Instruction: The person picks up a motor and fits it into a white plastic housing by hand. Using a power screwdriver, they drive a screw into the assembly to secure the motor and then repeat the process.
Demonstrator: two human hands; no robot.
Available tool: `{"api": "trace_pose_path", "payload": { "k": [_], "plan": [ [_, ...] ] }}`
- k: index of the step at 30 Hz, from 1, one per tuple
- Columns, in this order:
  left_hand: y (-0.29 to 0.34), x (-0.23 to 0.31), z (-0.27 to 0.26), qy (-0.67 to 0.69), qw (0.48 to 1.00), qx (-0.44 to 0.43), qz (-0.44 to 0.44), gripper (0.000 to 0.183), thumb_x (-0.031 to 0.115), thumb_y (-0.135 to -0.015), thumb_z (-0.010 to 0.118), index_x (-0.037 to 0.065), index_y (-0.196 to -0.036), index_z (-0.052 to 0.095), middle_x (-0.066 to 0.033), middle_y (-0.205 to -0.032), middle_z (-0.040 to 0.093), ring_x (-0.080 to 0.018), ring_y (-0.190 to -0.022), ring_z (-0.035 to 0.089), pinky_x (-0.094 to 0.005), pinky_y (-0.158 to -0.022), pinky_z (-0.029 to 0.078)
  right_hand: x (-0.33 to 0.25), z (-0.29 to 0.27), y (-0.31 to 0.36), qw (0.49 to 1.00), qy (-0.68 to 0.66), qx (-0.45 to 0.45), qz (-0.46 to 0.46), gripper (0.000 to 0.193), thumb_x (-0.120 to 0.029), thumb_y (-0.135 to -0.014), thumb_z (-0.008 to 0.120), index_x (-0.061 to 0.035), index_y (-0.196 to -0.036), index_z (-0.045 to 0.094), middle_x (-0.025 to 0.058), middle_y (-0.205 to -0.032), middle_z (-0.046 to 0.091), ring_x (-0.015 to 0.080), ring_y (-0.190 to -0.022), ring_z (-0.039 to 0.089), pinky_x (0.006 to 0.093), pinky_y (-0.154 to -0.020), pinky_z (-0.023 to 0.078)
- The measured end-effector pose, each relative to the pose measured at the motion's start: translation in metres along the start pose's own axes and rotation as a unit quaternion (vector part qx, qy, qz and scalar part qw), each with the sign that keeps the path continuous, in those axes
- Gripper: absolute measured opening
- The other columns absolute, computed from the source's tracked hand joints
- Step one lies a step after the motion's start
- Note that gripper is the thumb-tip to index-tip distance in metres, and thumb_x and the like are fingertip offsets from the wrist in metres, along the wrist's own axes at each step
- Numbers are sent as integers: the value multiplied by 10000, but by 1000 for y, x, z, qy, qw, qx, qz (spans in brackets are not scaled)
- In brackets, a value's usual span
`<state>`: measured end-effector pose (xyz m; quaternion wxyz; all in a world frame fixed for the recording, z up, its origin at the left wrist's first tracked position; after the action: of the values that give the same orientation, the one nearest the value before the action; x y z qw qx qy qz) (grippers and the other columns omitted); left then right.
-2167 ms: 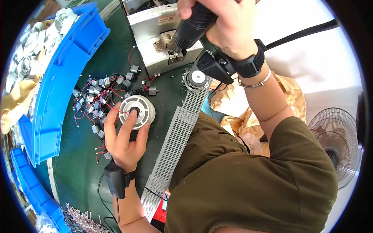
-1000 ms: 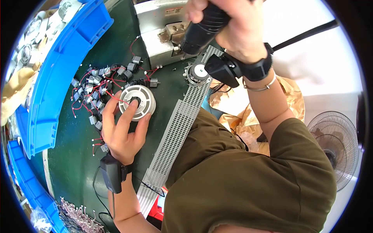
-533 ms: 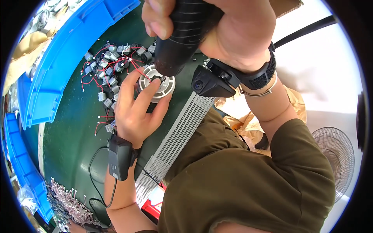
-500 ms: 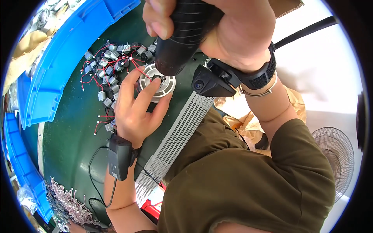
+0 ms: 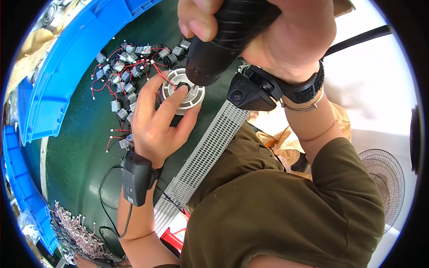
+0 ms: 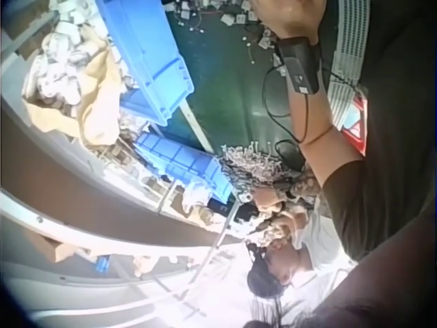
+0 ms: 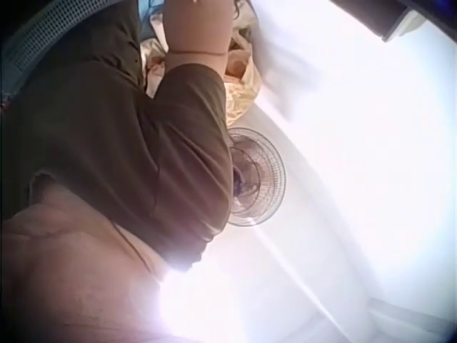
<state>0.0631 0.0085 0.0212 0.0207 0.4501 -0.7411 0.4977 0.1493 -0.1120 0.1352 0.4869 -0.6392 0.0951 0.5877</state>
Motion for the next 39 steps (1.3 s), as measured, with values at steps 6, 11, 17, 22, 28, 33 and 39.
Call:
{"api": "trace_pose_path", "payload": {
  "k": [6,11,17,22,28,33,39],
  "plan": [
    [0,0,0,1,1000,5,1,343,67,-603,793,12,-910,653,-205,-1059,578,-307,-801,629,-338,-616,529,4,2,1,1000,-7,-5,13,383,-74,-845,553,89,-1165,419,104,-699,549,188,-540,542,285,-542,482],
    [-1,0,0,1,1000,6,1,334,70,-601,793,13,-899,652,-199,-1051,581,-309,-800,627,-339,-616,529,3,-3,4,1000,-15,-10,25,378,-72,-846,551,88,-1163,421,103,-700,550,187,-542,543,285,-543,482],
    [-1,-1,0,4,1000,10,3,331,74,-599,792,14,-893,653,-197,-1043,582,-305,-791,627,-335,-610,528,6,-2,3,999,-21,-14,33,373,-70,-847,549,87,-1161,422,103,-702,550,187,-544,543,285,-544,481],
    [0,-2,0,12,1000,13,-2,325,75,-599,792,16,-888,655,-194,-1041,583,-294,-768,628,-328,-596,527,8,-1,3,999,-26,-15,38,369,-69,-848,547,86,-1159,424,103,-703,551,186,-545,544,284,-546,481],
    [0,-3,1,7,1000,12,9,336,80,-604,794,16,-903,654,-189,-1053,575,-284,-743,625,-321,-586,525,10,-2,2,998,-30,-16,46,364,-67,-849,545,86,-1157,426,102,-705,552,185,-547,544,284,-547,481],
    [-4,-2,-9,58,995,-19,-77,351,83,-606,797,16,-918,652,-174,-1072,559,-280,-839,599,-329,-712,504,2,-6,5,998,-39,-21,48,359,-65,-850,543,85,-1155,427,102,-706,552,185,-549,545,284,-548,481],
    [-12,12,-20,-23,996,4,-83,328,68,-599,796,46,-905,678,-67,-788,531,-216,-687,486,-311,-592,396,-7,-6,3,998,-42,-21,36,354,-64,-851,541,84,-1153,429,102,-708,553,184,-551,545,283,-549,480]
  ]
}}
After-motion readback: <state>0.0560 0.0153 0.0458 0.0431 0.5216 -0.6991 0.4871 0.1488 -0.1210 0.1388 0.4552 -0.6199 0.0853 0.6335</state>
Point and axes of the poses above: each hand's wrist, its own y-axis away from the middle knuckle, its own z-axis out of the palm, x = y × z, the point moved 6 cm from there along -y, towards the middle knuckle
